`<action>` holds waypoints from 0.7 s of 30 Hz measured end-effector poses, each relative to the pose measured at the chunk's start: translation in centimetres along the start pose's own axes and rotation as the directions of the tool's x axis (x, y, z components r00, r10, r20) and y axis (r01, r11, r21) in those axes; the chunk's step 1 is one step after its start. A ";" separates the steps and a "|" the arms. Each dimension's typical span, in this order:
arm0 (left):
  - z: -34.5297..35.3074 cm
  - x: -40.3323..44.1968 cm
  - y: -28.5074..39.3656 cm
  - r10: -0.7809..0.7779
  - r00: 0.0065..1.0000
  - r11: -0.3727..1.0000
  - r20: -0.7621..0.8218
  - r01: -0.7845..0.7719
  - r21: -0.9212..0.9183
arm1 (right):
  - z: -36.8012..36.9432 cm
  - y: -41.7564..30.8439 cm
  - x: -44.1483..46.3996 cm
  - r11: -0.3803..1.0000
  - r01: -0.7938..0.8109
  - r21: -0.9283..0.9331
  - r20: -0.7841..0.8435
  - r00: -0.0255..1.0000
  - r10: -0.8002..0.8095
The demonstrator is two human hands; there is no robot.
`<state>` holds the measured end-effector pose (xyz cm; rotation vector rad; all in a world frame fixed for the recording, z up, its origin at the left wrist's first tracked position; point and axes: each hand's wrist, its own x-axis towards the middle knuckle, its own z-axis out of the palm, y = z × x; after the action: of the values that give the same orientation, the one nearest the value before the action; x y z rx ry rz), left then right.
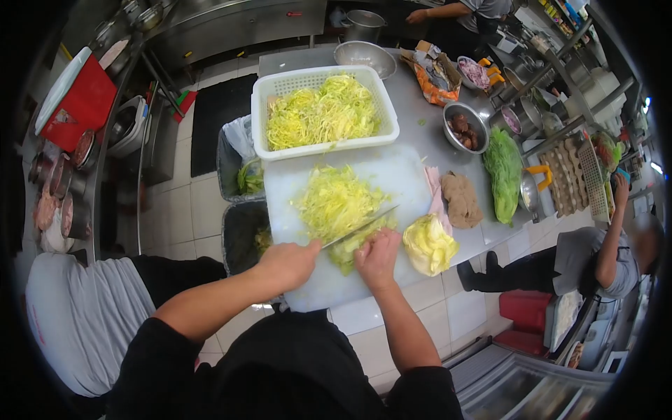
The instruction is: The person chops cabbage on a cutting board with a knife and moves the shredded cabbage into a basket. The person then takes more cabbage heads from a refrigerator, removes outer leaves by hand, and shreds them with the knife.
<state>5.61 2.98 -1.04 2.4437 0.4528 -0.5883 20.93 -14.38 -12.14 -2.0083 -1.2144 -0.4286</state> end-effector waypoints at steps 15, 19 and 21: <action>-0.9 1.8 -3.2 -0.145 0.988 0.985 0.057 0.149 -0.087 | -0.3 -2.9 2.8 0.977 -0.012 -0.213 0.210 0.976 0.058; -2.6 0.4 -1.5 -0.197 0.979 0.978 0.060 0.200 -0.055 | 0.7 -5.0 6.3 0.872 -0.162 -0.462 0.422 0.825 0.377; -2.6 0.1 -1.7 -0.193 0.980 0.980 0.051 0.195 -0.040 | 0.6 -5.7 8.0 0.794 -0.224 -0.565 0.439 0.733 0.520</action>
<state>5.77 5.87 0.00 2.3533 0.6834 -0.7072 19.95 -7.40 -5.30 -2.8993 -1.0250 0.1411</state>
